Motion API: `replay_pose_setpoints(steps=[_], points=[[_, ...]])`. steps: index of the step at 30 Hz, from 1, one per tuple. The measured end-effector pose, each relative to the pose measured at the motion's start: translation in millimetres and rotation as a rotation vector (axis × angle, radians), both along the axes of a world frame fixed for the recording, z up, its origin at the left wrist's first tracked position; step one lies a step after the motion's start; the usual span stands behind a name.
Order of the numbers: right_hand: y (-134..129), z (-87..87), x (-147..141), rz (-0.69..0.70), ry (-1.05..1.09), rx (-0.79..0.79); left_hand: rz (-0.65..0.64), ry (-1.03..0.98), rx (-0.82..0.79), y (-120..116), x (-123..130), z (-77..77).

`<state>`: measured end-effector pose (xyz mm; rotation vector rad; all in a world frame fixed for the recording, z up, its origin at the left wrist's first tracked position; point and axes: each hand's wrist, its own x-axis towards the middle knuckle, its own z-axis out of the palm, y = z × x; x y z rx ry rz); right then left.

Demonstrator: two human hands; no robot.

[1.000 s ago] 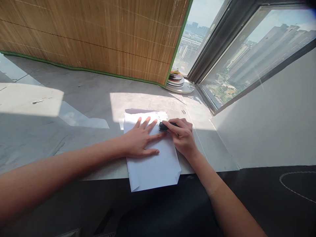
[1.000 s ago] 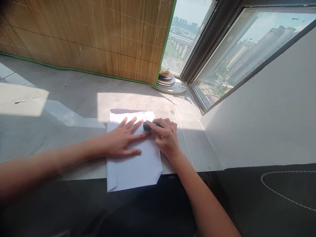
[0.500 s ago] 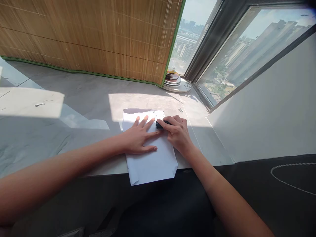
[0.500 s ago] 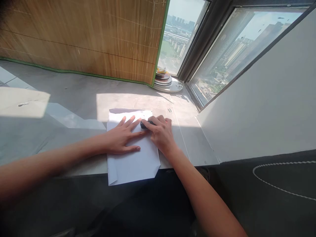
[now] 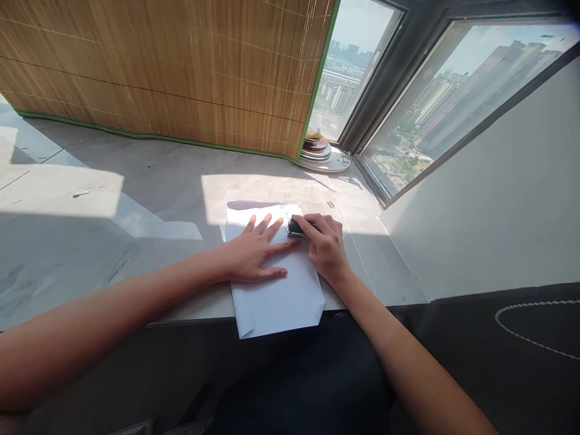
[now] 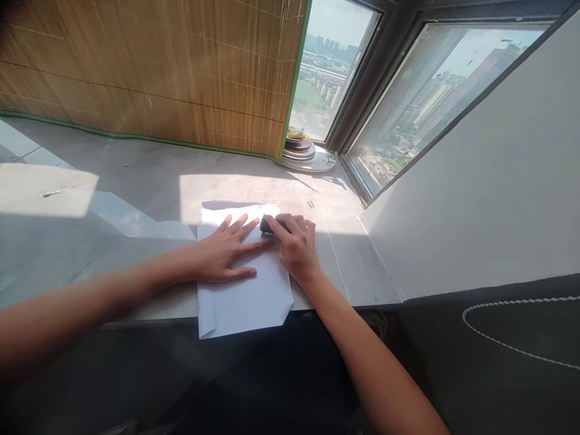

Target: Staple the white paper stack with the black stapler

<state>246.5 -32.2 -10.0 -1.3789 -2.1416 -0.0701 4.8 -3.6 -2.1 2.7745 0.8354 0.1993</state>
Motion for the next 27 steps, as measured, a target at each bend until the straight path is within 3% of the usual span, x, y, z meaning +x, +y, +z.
replay_pose_setpoints(steps=[10, 18, 20, 23, 27], points=[[10, -1.2, 21, -0.297, 0.191, 0.052, 0.010, 0.052, -0.006, 1, -2, 2.8], [13, -6.4, 36, -0.362, 0.281, 0.029, 0.042, 0.003, -0.027, 4, -2, 0.2], [12, -2.6, 33, -0.383, 0.299, 0.053, 0.118, -0.147, -0.088, 8, -4, 6.1], [8, 10.9, 15, -0.350, 0.329, 0.109, 0.336, -0.576, -0.134, 23, -12, 17.5], [2, 28.7, -36, -0.136, 0.321, -0.042, 0.558, -1.134, -0.223, 53, -28, 22.7]])
